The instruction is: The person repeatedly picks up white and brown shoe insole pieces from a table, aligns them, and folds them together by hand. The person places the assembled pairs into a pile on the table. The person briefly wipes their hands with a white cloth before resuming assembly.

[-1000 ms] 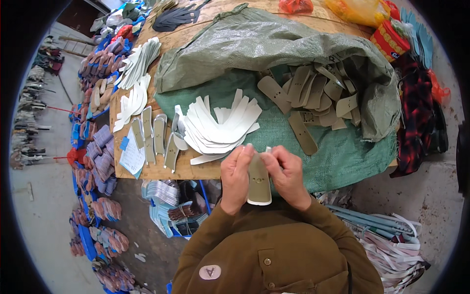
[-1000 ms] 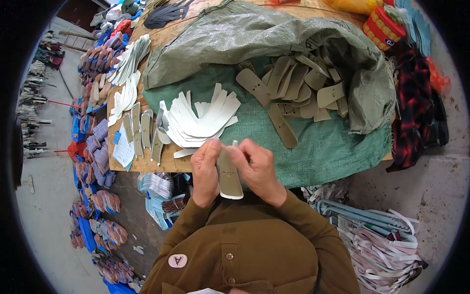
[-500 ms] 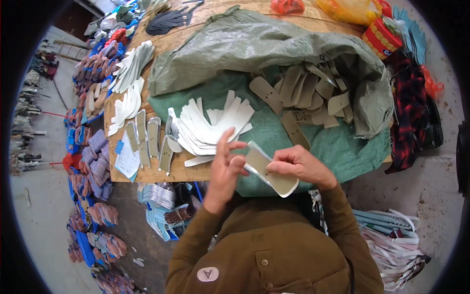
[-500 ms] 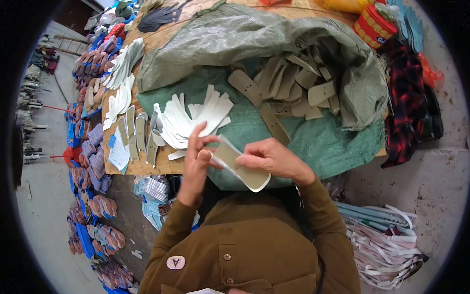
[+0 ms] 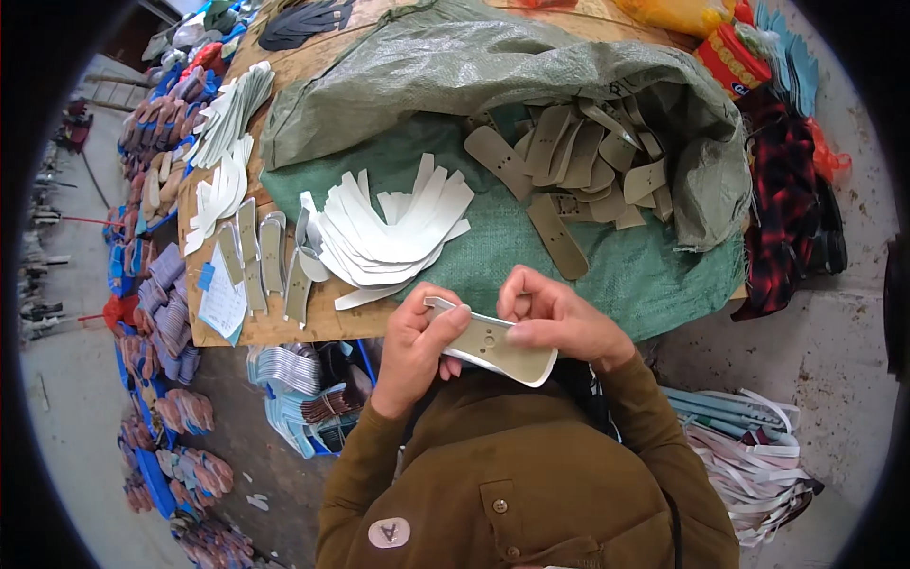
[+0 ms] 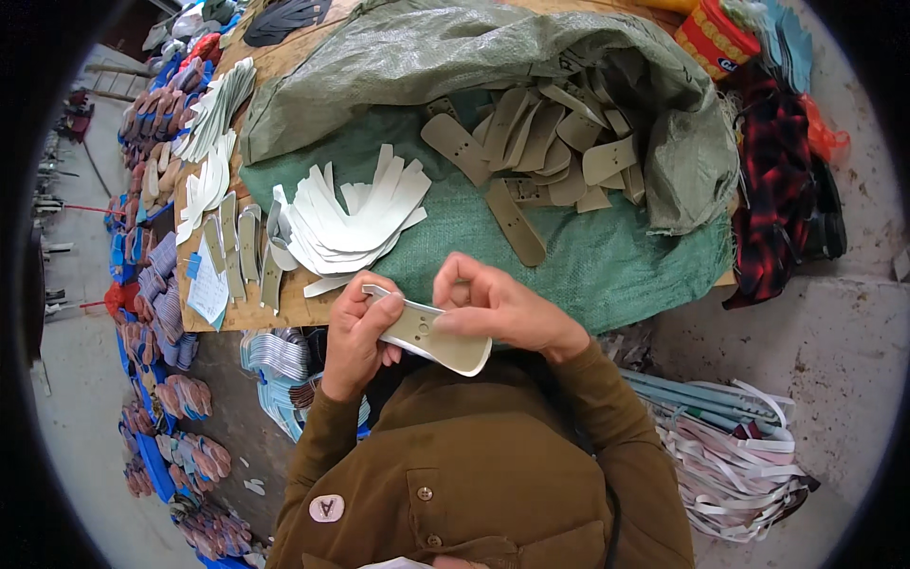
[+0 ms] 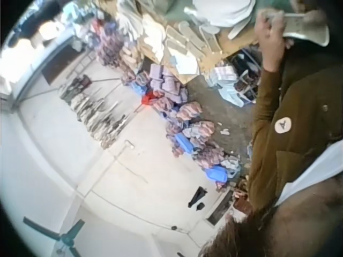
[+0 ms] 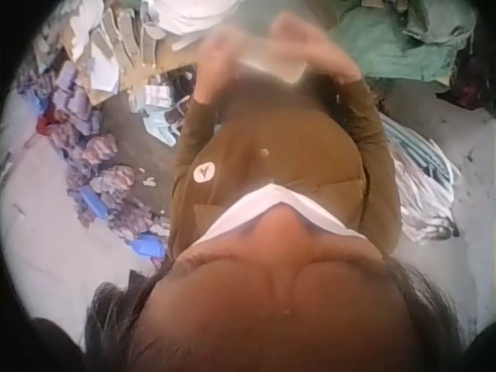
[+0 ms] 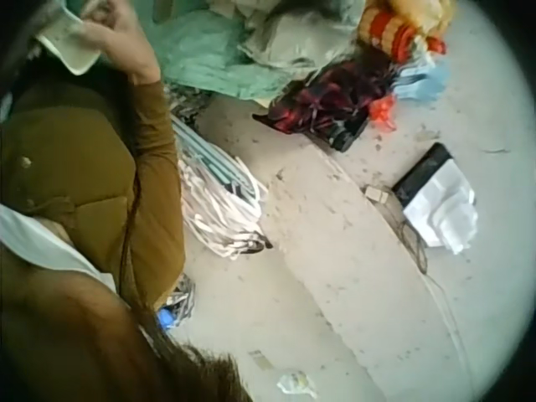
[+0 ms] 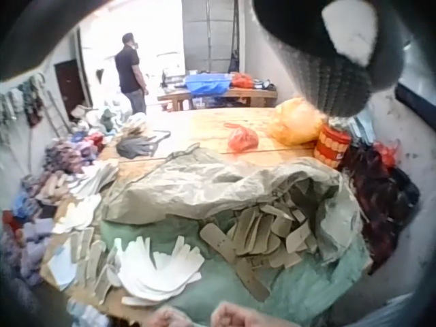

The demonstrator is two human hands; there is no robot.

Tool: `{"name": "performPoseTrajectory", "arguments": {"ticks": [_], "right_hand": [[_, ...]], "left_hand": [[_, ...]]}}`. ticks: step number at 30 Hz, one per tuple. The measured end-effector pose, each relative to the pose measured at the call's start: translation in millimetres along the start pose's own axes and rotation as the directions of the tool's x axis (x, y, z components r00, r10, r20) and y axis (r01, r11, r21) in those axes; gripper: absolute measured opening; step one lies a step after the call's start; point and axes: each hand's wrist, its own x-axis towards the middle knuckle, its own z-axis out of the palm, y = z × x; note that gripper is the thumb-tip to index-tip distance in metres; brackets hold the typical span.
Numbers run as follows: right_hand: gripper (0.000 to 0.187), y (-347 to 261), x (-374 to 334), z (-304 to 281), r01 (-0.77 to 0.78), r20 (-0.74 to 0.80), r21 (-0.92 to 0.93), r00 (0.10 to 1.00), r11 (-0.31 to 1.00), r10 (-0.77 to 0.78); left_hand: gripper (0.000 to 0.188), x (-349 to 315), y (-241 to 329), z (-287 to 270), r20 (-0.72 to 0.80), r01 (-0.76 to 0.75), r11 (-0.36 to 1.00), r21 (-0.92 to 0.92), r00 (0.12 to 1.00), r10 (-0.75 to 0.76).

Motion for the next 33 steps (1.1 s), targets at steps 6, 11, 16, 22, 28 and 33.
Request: {"name": "performPoseTrajectory", "arguments": {"ticks": [6, 11, 16, 22, 28, 33], "right_hand": [[0.02, 6, 5, -4, 0.053, -0.061, 0.114, 0.997, 0.992, -0.046], [0.021, 9, 12, -7, 0.078, -0.102, -0.012, 0.992, 0.997, -0.079], [0.02, -10, 12, -3, 0.067, -0.152, -0.011, 0.986, 0.998, -0.068], [0.017, -21, 15, -1, -0.14, -0.026, -0.285, 0.99, 0.948, 0.139], [0.021, -8, 13, -7, -0.017, -0.006, 0.037, 1.0, 0.999, 0.017], [0.033, 0, 15, -6, 0.063, -0.177, -0.158, 0.98, 0.985, -0.091]], "left_hand": [[0.016, -1, -2, 6, -0.096, -0.098, 0.992, -0.075, 0.991, 0.091], [0.018, -3, -11, 12, -0.192, -0.173, 0.982, -0.071, 0.969, 0.157], [0.019, -6, -21, 7, -0.04, -0.184, 0.974, -0.135, 0.983, 0.181], [0.021, -3, 12, -21, 0.431, 0.127, 0.951, 0.281, 0.869, -0.243], [0.029, -8, 9, 4, 0.381, 0.137, 0.962, 0.238, 0.897, -0.222], [0.027, -9, -14, 21, 0.256, 0.058, 0.994, 0.089, 0.964, -0.079]]}}
